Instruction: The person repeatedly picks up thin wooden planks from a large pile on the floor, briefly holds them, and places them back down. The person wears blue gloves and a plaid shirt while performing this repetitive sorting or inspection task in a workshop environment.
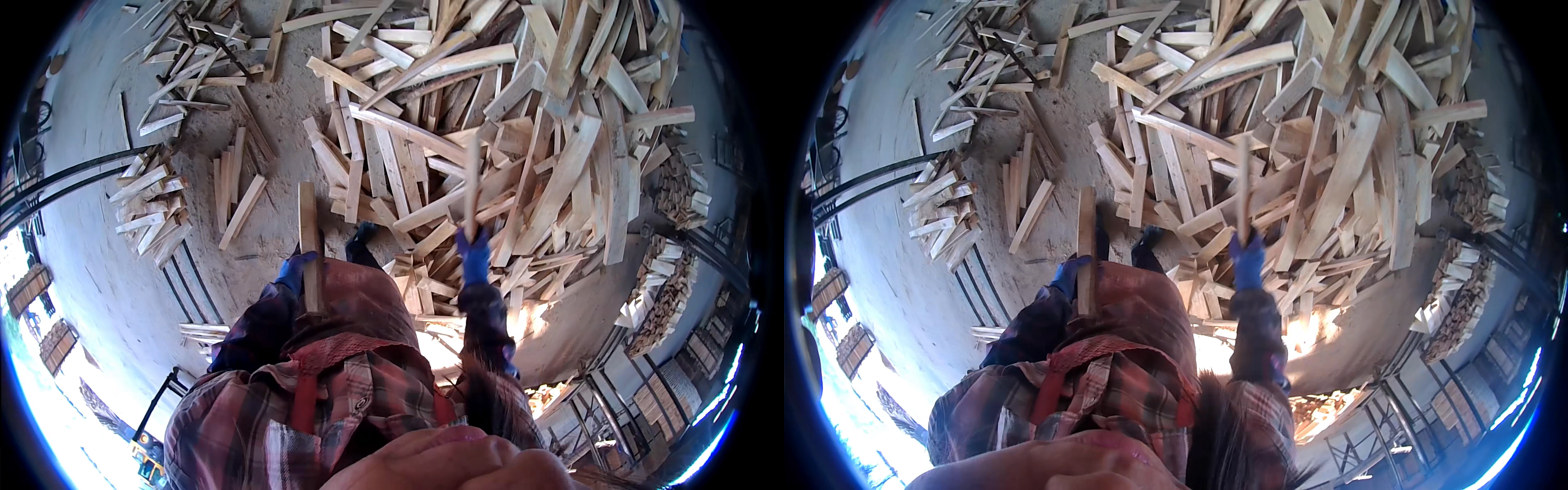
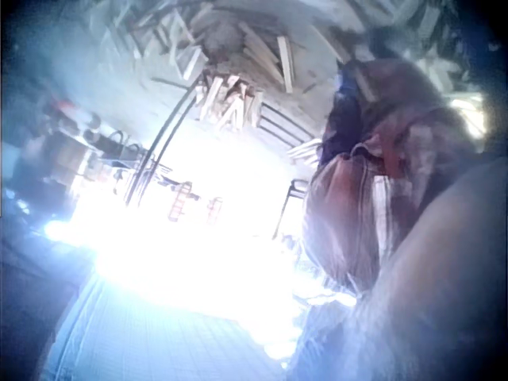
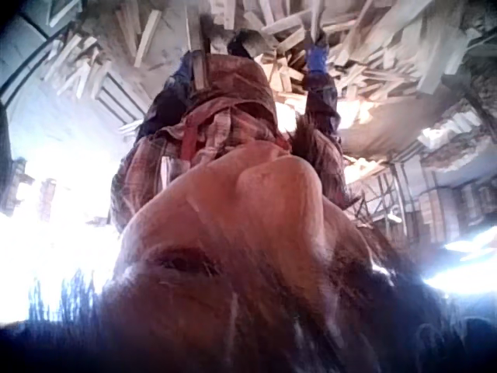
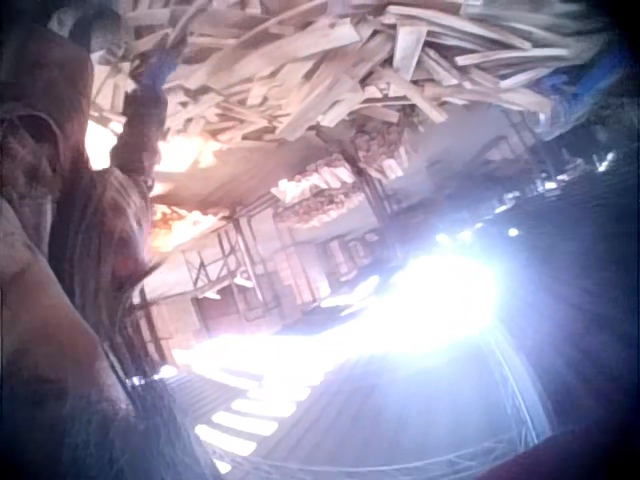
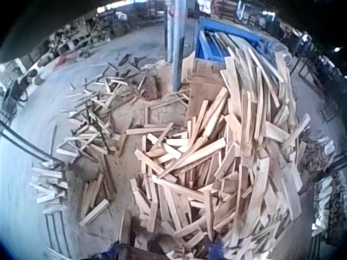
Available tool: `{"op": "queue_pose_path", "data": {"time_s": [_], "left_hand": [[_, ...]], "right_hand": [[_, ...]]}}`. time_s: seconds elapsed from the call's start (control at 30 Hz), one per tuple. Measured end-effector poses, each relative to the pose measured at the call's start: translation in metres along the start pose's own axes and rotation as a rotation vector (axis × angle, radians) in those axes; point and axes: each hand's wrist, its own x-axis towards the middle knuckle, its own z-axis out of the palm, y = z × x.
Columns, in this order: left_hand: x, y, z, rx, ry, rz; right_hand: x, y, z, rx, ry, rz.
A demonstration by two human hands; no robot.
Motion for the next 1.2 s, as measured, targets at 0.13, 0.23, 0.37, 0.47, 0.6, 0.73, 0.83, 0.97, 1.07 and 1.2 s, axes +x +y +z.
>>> {"op": "queue_pose_path", "data": {"time_s": [0.13,0.23,0.37,0.47,0.6,0.73,0.83,0.97,1.07,1.2], "left_hand": [[0.003,0.024,0.033,0.112,-0.039,-0.015],[-0.03,0.069,0.067,0.428,-0.112,0.088],[0.005,0.089,0.064,0.258,-0.181,-0.011],[0.03,0.129,0.045,0.184,-0.254,-0.009],[0.127,0.188,-0.009,0.12,-0.365,-0.062],[0.151,0.246,-0.013,0.136,-0.321,-0.211],[0.164,0.28,-0.05,0.292,-0.261,-0.187],[0.193,0.324,-0.073,0.196,-0.175,-0.201],[0.205,0.339,-0.084,0.252,-0.154,-0.159],[0.211,0.342,-0.077,0.095,-0.14,-0.205]], "right_hand": [[0.01,-0.114,0.061,0.582,-0.186,-0.245],[0.031,-0.338,0.062,0.724,-0.193,-0.655],[0.059,-0.414,0.097,0.655,-0.18,-0.63],[0.098,-0.369,0.138,0.308,-0.344,-0.307],[0.255,-0.257,0.21,-0.057,0.125,-0.187],[0.394,-0.154,0.21,0.187,0.3,0.19],[0.44,-0.152,0.26,0.91,0.447,0.277],[0.444,-0.161,0.279,0.647,0.641,0.416],[0.405,-0.196,0.272,0.873,0.576,0.168],[0.28,-0.232,0.23,0.807,0.632,0.146]]}}
